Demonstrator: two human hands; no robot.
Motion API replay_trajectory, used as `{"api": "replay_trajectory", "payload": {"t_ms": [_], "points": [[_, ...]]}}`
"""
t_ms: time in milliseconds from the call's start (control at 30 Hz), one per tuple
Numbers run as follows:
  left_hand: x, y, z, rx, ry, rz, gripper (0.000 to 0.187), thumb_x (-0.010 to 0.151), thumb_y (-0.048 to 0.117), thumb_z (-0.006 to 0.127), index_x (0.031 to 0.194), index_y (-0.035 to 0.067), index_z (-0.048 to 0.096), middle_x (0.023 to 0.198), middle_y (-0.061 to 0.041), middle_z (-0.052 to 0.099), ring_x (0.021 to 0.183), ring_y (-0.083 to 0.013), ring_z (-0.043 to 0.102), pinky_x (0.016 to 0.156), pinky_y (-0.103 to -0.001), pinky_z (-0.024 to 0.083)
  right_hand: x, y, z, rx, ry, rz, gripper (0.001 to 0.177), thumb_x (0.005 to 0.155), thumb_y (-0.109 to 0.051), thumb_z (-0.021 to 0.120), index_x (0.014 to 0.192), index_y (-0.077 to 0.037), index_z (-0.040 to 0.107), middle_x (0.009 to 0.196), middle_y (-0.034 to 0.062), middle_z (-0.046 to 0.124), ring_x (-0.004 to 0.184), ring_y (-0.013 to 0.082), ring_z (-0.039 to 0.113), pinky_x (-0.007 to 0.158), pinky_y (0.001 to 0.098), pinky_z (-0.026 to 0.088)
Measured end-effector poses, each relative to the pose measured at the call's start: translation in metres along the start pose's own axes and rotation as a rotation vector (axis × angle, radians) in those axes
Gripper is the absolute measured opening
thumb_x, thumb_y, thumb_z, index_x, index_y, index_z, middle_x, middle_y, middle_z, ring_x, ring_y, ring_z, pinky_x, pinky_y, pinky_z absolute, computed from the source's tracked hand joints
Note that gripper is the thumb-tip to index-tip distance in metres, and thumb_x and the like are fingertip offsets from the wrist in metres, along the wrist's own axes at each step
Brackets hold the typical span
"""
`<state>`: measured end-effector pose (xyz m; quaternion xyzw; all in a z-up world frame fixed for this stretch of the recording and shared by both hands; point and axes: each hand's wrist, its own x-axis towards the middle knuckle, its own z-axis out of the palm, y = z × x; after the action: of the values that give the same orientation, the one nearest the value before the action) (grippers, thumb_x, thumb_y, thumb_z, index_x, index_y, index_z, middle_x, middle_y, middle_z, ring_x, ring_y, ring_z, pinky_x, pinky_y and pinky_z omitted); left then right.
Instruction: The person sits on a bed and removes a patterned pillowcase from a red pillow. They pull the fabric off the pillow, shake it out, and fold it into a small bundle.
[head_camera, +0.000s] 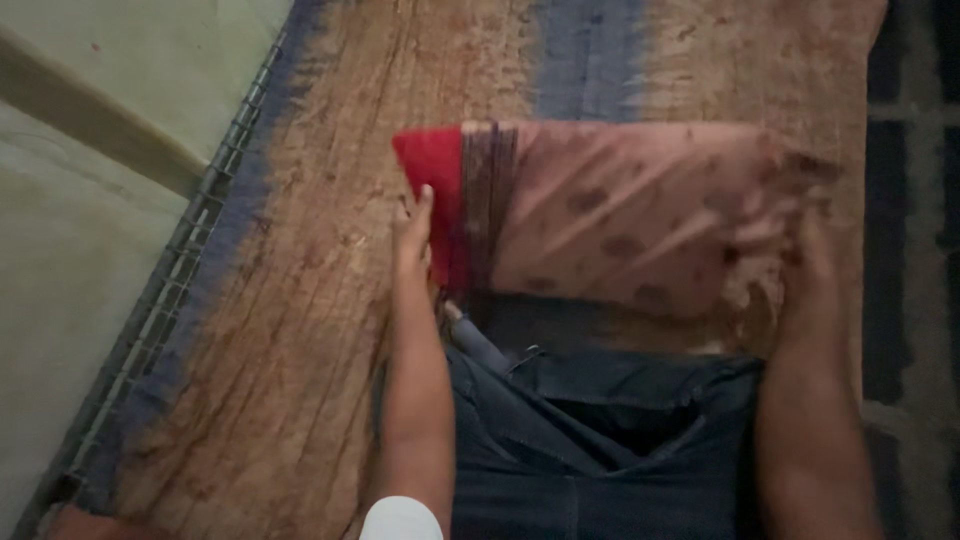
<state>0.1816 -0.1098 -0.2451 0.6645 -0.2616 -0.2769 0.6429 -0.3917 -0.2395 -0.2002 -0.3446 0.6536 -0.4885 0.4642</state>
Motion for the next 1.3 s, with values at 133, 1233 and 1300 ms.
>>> {"api": "replay_trajectory", "payload": {"t_ms": [133, 1233, 1300], "points": [[0.026, -0.074, 0.008, 0.092, -0.051, -0.157, 0.067, 0.087, 0.045, 0.077, 0.134, -0.001, 0.062, 0.129, -0.017, 0.068, 0.118, -0.0278, 0.064, 0.101, -0.041, 0.05, 0.005, 0.034, 0.034, -0.039, -0.195, 0.29, 0.066, 0.103, -0.061, 0.047, 0.15, -0.015, 0.046, 0.146, 0.0099, 0.05, 0.124, 0.0264, 0.053, 0.091, 0.0441, 0.051], [0.042, -0.056, -0.026, -0.989, 0.245, -0.264, 0.06, 0.087, 0.029, 0.065, 0.133, -0.007, 0.055, 0.13, -0.028, 0.066, 0.111, -0.0429, 0.072, 0.091, -0.056, 0.058, 0.057, 0.065, -0.03, 0.426, 0.298, 0.149, 0.048, 0.103, -0.028, 0.06, 0.144, -0.007, 0.049, 0.14, 0.0158, 0.054, 0.122, 0.0286, 0.06, 0.095, 0.0402, 0.053], [0.043, -0.054, -0.032, -0.942, 0.389, -0.291, 0.06, 0.086, 0.024, 0.068, 0.135, -0.005, 0.049, 0.132, -0.029, 0.064, 0.11, -0.0447, 0.072, 0.088, -0.057, 0.059, 0.056, 0.065, -0.029, 0.368, 0.329, 0.13, 0.047, 0.102, -0.026, 0.061, 0.143, -0.006, 0.049, 0.14, 0.0161, 0.054, 0.122, 0.0287, 0.06, 0.095, 0.04, 0.054]]}}
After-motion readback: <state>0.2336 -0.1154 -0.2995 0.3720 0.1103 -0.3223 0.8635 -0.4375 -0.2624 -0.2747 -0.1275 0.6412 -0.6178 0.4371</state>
